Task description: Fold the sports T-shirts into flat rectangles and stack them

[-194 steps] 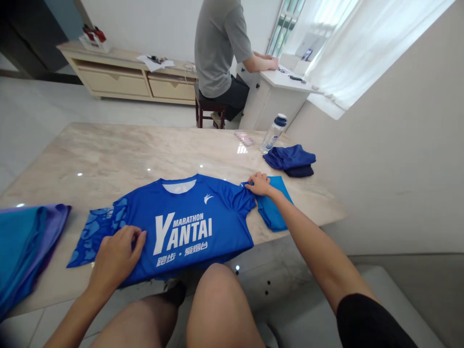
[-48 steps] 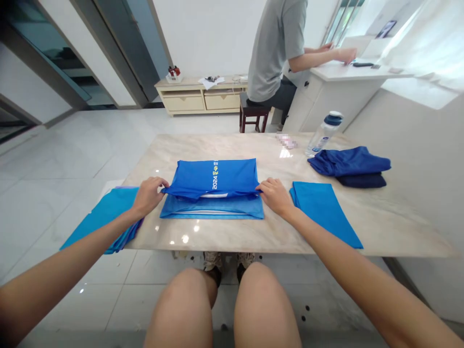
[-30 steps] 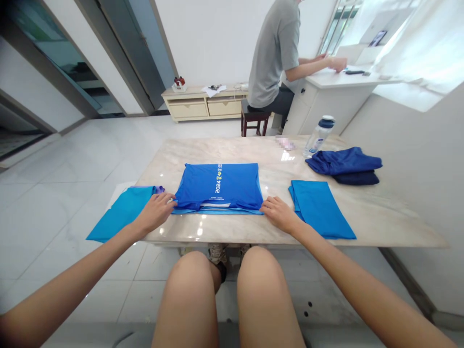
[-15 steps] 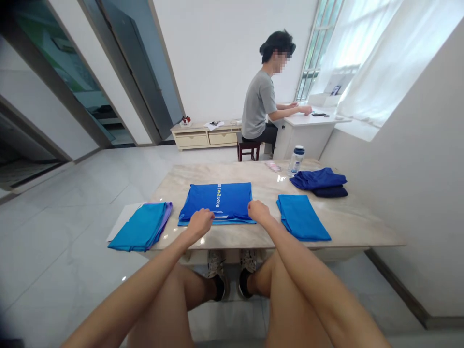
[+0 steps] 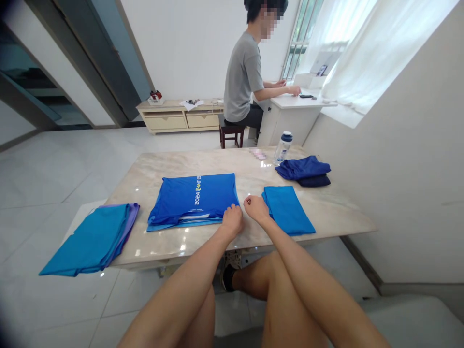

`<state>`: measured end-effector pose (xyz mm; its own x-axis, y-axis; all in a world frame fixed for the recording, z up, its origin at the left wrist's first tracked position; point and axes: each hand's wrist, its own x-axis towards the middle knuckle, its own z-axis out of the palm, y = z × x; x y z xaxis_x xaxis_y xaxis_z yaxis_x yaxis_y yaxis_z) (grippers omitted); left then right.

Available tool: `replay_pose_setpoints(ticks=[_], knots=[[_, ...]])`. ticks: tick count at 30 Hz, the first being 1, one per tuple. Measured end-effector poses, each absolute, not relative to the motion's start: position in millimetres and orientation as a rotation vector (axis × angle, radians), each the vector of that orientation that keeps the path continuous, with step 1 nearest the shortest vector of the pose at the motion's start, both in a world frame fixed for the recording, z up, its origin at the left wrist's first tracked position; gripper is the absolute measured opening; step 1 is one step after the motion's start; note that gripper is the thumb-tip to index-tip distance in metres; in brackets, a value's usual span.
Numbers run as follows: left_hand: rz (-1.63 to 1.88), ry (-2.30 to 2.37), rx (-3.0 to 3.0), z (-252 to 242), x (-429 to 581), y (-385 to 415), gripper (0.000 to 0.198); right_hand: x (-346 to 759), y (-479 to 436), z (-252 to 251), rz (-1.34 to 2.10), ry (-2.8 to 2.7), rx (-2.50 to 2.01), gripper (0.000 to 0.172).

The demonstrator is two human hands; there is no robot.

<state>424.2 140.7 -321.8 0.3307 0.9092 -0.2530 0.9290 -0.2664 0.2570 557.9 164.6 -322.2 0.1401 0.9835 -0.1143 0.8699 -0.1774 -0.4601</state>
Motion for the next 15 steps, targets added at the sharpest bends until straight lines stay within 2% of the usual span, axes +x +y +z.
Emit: replay_pose_setpoints(ticks=[5, 9, 15], knots=[[-0.115, 1.686, 2.143, -317.3, 430.1, 155.8, 0.044, 564.0, 155.0, -326.4, 0.686, -1.679, -2.123, 0.025], [-0.168, 1.663, 2.083, -307.3, 411.7, 157.9, 0.036, 569.4, 156.3, -332.8, 1.034, -1.365, -2.080, 0.021], [-0.186, 1.441, 2.092, -290.7, 409.8, 128.6, 0.025, 576.3, 162.0, -340.5, 1.422, -0.997, -2.040, 0.055]])
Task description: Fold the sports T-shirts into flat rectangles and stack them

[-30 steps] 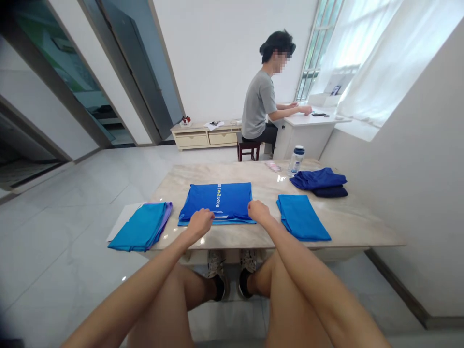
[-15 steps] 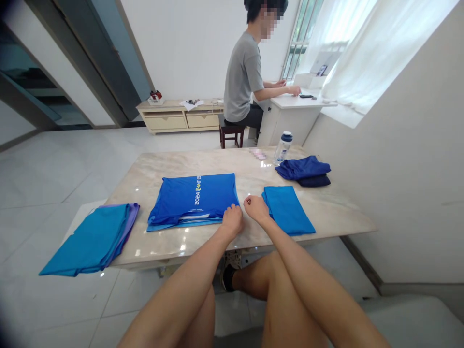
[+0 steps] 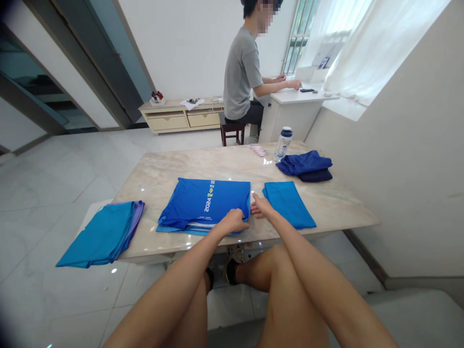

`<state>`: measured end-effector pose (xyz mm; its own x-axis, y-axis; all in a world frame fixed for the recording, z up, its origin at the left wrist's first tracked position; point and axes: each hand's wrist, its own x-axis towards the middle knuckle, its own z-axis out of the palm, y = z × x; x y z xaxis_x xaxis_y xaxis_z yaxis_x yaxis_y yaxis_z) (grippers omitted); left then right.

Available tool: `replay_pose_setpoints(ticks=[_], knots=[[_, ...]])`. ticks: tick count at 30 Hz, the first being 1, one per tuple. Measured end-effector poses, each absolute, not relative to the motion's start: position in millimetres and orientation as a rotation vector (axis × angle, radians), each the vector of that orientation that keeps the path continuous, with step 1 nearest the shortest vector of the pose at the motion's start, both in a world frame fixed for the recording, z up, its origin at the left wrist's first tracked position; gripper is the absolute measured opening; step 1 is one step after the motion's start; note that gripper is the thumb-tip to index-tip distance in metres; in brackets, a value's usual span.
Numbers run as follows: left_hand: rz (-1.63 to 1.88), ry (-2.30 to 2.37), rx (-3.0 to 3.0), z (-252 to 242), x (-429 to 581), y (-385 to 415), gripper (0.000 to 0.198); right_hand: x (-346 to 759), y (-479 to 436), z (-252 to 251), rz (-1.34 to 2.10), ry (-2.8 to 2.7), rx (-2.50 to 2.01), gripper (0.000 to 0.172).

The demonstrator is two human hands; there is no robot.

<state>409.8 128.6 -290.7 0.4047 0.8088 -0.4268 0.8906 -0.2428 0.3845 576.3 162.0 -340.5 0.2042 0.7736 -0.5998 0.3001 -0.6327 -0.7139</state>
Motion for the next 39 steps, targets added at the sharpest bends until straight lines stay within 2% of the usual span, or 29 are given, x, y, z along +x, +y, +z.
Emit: replay_pose_setpoints(ticks=[2, 7, 12, 18, 24, 30, 36, 39], knots=[[-0.139, 1.361, 2.095, -282.5, 415.1, 113.7, 0.020, 581.1, 161.2, -341.8, 1.409, -0.866, -2.054, 0.054], [0.136, 1.166, 1.982, -266.4, 416.7, 78.3, 0.026, 597.1, 158.3, -337.8, 0.983, -0.826, -2.193, 0.019], [0.242, 1.160, 1.861, -264.8, 395.6, 65.3, 0.028, 593.9, 165.2, -318.2, 0.676, -0.956, -2.151, 0.030], [0.383, 1.193, 1.547, -265.3, 336.2, 73.6, 0.013, 533.2, 195.7, -295.0, 0.387, -1.269, -2.045, 0.033], [0.532, 1.361, 1.364, -287.8, 256.1, 82.0, 0.015, 454.6, 229.9, -286.8, 0.453, -1.438, -2.042, 0.027], [0.578, 1.511, 1.243, -312.0, 191.6, 89.8, 0.030, 389.4, 237.2, -292.1, 0.461, -1.545, -2.100, 0.025], [0.571, 1.490, 1.154, -325.8, 153.1, 85.6, 0.038, 352.5, 243.7, -293.7, 0.551, -1.632, -2.105, 0.030], [0.540, 1.520, 1.177, -332.2, 143.8, 83.6, 0.035, 342.9, 245.0, -295.9, 0.601, -1.649, -2.114, 0.032]])
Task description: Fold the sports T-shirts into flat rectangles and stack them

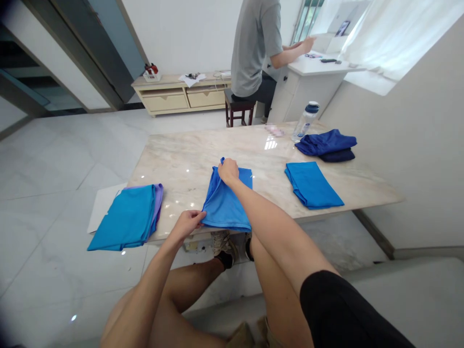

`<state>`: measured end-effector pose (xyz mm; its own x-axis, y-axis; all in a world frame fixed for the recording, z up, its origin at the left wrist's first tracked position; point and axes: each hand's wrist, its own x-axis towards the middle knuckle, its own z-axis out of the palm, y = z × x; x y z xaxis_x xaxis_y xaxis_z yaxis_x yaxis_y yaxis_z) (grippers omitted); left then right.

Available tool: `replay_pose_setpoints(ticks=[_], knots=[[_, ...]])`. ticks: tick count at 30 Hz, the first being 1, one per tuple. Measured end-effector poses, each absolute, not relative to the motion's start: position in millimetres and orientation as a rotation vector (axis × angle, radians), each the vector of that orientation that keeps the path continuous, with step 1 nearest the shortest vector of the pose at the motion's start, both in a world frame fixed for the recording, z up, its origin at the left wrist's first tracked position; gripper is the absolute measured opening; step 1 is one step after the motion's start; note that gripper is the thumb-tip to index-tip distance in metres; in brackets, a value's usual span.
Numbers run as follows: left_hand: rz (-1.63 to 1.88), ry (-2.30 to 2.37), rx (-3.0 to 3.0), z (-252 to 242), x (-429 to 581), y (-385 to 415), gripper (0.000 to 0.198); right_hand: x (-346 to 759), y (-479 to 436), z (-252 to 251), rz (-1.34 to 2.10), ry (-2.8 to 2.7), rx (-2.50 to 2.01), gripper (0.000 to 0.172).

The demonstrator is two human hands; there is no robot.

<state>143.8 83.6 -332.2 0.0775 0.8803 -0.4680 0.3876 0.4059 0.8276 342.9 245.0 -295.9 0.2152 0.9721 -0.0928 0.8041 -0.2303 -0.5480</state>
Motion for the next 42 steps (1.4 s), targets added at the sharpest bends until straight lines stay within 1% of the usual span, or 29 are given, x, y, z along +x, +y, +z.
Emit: replay_pose_setpoints(ticks=[6, 9, 11, 13, 17, 19, 21, 23, 24, 27, 30, 33, 35, 37, 40, 42], knots=[[0.443, 1.628, 1.272, -340.7, 135.6, 81.1, 0.032, 328.8, 244.1, -304.4, 0.709, -1.629, -2.099, 0.033], [0.378, 1.667, 1.313, -341.2, 133.2, 79.9, 0.032, 324.1, 244.3, -306.0, 0.922, -1.620, -2.024, 0.041], [0.336, 1.697, 1.357, -340.2, 132.9, 79.3, 0.033, 324.5, 243.5, -304.9, 0.991, -1.605, -2.003, 0.047], [0.277, 1.739, 1.472, -337.9, 134.2, 78.7, 0.034, 329.2, 241.6, -301.6, 0.924, -1.606, -2.027, 0.046], [0.060, 1.912, 1.786, -327.6, 142.3, 76.5, 0.039, 349.3, 236.7, -288.4, 0.693, -1.726, -2.100, 0.035], [-0.069, 1.998, 1.861, -320.2, 148.4, 75.1, 0.042, 360.4, 230.3, -280.3, 0.698, -1.884, -2.068, 0.031], [-0.180, 2.053, 1.915, -313.1, 154.9, 74.0, 0.044, 368.6, 214.8, -274.3, 0.754, -2.100, -2.010, 0.026], [-0.251, 2.075, 1.986, -307.8, 161.1, 73.9, 0.042, 372.4, 185.4, -273.3, 0.766, -2.324, -1.957, 0.022], [-0.268, 2.083, 2.025, -306.0, 163.9, 74.5, 0.040, 372.7, 165.7, -275.0, 0.747, -2.430, -1.929, 0.022], [-0.263, 2.119, 2.139, -303.0, 171.2, 80.1, 0.037, 369.9, 99.9, -285.6, 0.748, -2.716, -1.780, 0.029], [-0.225, 2.080, 2.271, -300.7, 179.6, 91.1, 0.039, 368.5, 58.1, -292.7, 0.831, -2.877, -1.530, 0.028], [-0.160, 1.930, 2.422, -299.1, 191.5, 103.7, 0.038, 377.9, 63.9, -287.8, 0.881, -2.783, -1.477, 0.025], [-0.120, 1.833, 2.472, -300.4, 200.2, 111.1, 0.032, 392.4, 87.0, -283.1, 0.784, -2.581, -1.626, 0.027], [-0.105, 1.793, 2.463, -304.3, 207.6, 117.5, 0.031, 411.4, 113.0, -283.2, 0.682, -2.391, -1.790, 0.027], [-0.087, 1.879, 2.364, -312.3, 212.9, 126.8, 0.039, 440.5, 138.9, -294.0, 0.614, -2.129, -2.025, 0.022], [-0.051, 1.994, 2.235, -317.1, 212.3, 134.5, 0.043, 454.9, 144.6, -305.1, 0.677, -1.970, -2.130, 0.018]])
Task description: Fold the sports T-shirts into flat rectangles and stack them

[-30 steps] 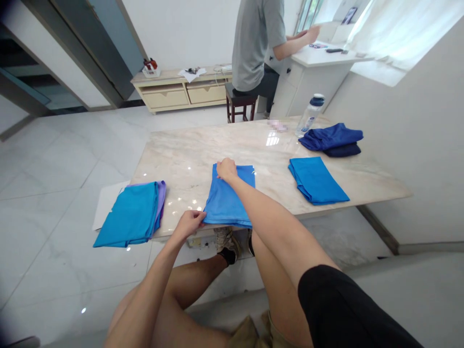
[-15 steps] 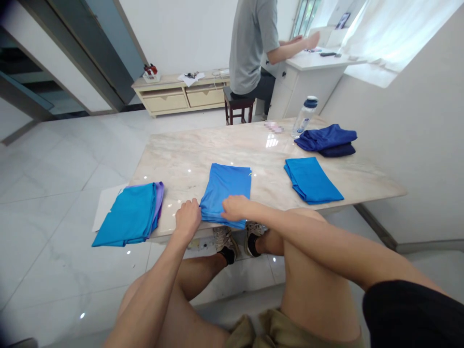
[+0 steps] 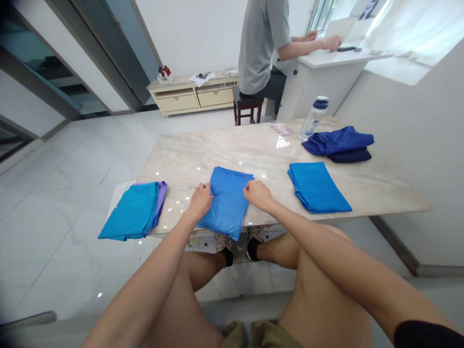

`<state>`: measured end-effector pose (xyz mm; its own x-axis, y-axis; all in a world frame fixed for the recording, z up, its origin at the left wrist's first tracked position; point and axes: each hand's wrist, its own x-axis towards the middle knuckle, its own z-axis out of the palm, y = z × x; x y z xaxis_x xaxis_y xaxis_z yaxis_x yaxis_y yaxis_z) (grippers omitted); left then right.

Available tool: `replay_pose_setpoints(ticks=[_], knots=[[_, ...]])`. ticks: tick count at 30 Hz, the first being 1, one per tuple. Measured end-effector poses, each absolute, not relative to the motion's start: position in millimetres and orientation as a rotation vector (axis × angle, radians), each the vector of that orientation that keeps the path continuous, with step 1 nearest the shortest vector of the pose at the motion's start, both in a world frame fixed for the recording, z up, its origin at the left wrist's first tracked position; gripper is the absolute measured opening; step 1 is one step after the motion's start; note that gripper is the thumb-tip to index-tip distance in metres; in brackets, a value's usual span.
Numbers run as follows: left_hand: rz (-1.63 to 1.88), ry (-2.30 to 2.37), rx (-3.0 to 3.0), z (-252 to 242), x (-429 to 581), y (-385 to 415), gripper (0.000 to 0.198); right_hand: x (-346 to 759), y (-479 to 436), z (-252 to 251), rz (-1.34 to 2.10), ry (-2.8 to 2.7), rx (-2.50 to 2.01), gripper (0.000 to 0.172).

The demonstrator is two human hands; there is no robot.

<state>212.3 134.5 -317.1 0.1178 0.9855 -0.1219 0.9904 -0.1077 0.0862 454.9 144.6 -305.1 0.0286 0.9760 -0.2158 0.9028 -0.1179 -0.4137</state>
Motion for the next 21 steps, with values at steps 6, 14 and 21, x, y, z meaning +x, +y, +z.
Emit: replay_pose_setpoints(ticks=[6, 14, 21], knots=[[0.132, 2.016, 1.839, -327.8, 201.6, 161.4, 0.046, 467.0, 137.1, -336.9, 1.241, -1.586, -2.077, 0.023], [0.226, 1.817, 1.403, -323.1, 196.1, 165.1, 0.027, 465.0, 127.6, -353.2, 1.488, -1.383, -2.088, 0.051], [0.478, 1.643, 1.206, -292.7, 185.3, 161.4, 0.056, 479.8, 151.5, -338.0, 1.148, -1.533, -1.948, 0.030]])
